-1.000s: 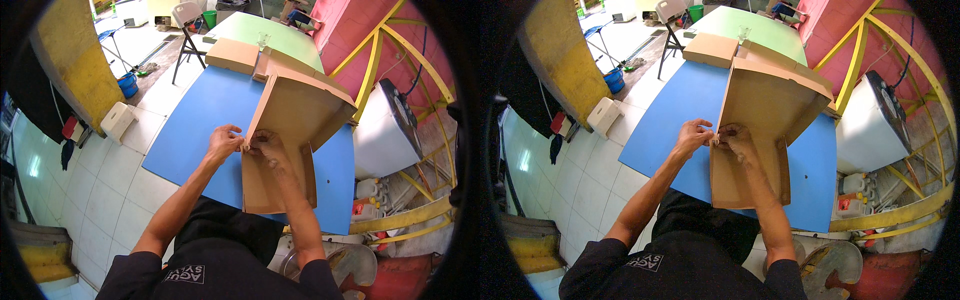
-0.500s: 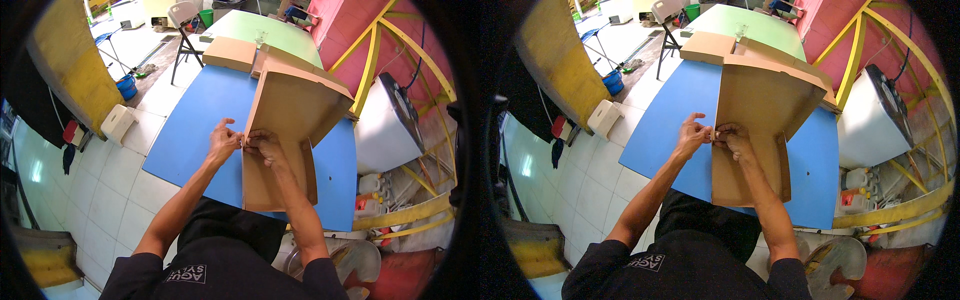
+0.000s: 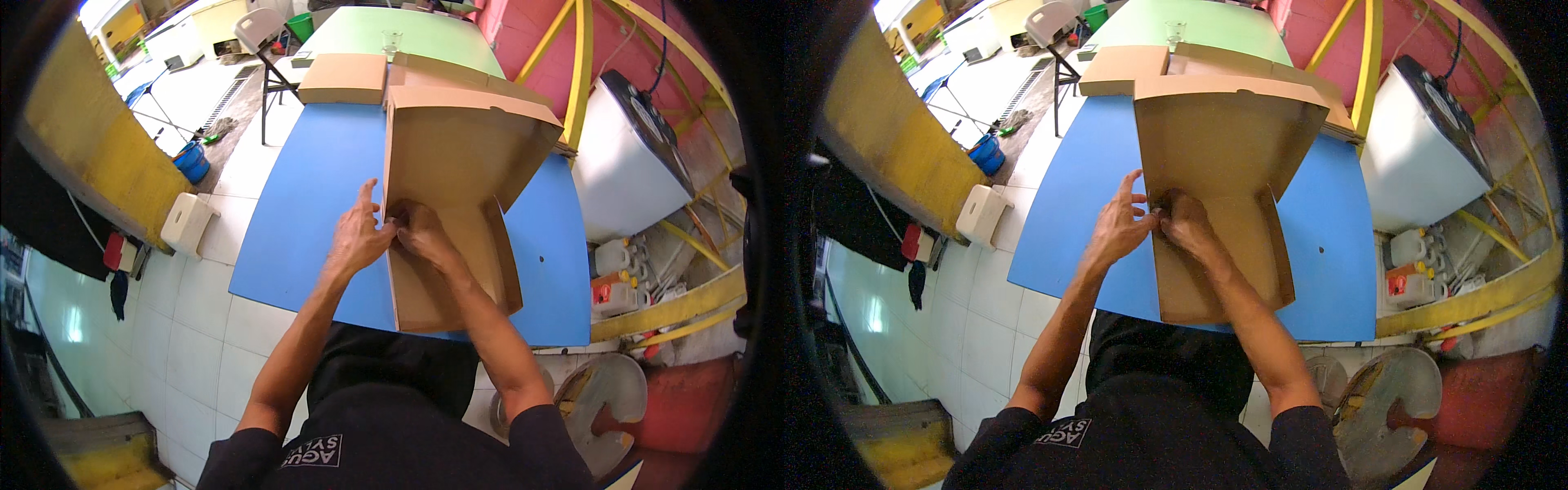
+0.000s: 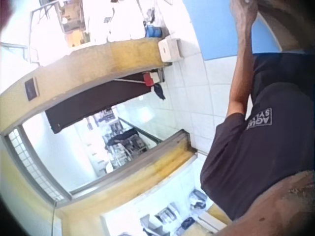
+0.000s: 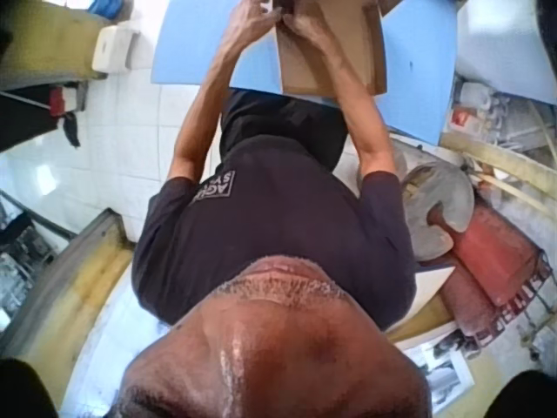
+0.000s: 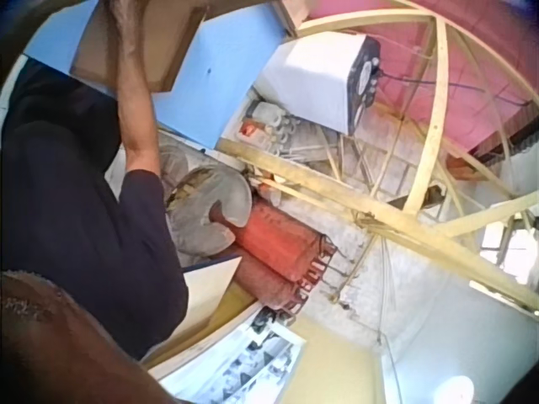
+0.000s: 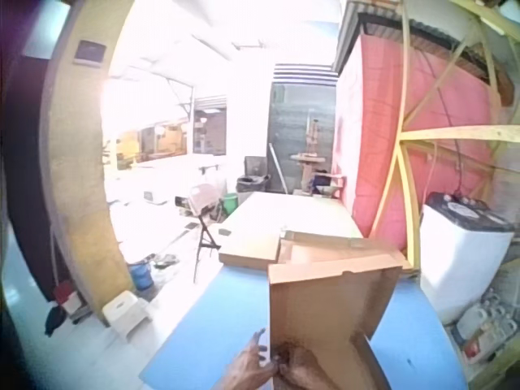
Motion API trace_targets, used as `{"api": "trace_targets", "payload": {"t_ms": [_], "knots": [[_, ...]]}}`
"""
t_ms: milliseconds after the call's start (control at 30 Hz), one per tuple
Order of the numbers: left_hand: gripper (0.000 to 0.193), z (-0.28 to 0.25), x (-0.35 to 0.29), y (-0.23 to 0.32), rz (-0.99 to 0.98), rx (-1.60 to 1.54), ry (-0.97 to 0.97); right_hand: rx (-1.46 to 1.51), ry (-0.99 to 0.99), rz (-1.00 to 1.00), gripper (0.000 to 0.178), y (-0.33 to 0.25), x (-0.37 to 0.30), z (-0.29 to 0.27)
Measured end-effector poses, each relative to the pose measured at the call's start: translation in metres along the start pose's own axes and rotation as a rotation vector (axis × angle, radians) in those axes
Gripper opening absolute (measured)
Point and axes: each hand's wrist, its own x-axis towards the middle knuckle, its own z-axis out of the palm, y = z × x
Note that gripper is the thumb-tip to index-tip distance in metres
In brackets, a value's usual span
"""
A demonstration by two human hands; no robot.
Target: The person assembles flat-packed cardboard boxes by folding the flaps and tucking the tabs into slots to form rectangular containers. They handle multiple boxes one at a time, stacking completed units on a blue table.
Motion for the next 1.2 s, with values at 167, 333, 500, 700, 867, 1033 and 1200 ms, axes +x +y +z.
{"api": "trace_targets", "payload": {"t_ms": [167,333,500,700,867,1033,1200], "knots": [[0.072,-0.015,0.004,0.001,0.036,-0.119,-0.067,-0.134,0.012,0.392,0.025,-0.009,-0.045,-0.112],[0.046,-0.016,0.023,0.01,0.155,-0.206,-0.115,-0.353,0.587,0.162,0.02,0.021,-0.046,-0.159],[0.045,-0.024,0.035,0.005,0.238,0.035,-0.155,-0.008,0.369,0.214,0.016,0.033,-0.039,-0.173],[0.035,-0.036,0.047,-0.026,0.45,0.17,-0.051,0.029,0.332,0.095,0.011,0.042,-0.057,-0.169],[0.071,-0.023,0.034,-0.057,0.558,0.412,0.047,0.104,0.211,0.13,0.041,0.056,-0.088,-0.142],[0.086,-0.051,-0.023,-0.065,0.15,0.133,-0.222,0.431,0.219,0.233,0.058,0.01,-0.135,-0.146],[0.091,-0.055,-0.085,-0.051,0.237,0.228,-0.386,0.016,0.081,0.104,0.067,-0.035,-0.162,-0.139]]}}
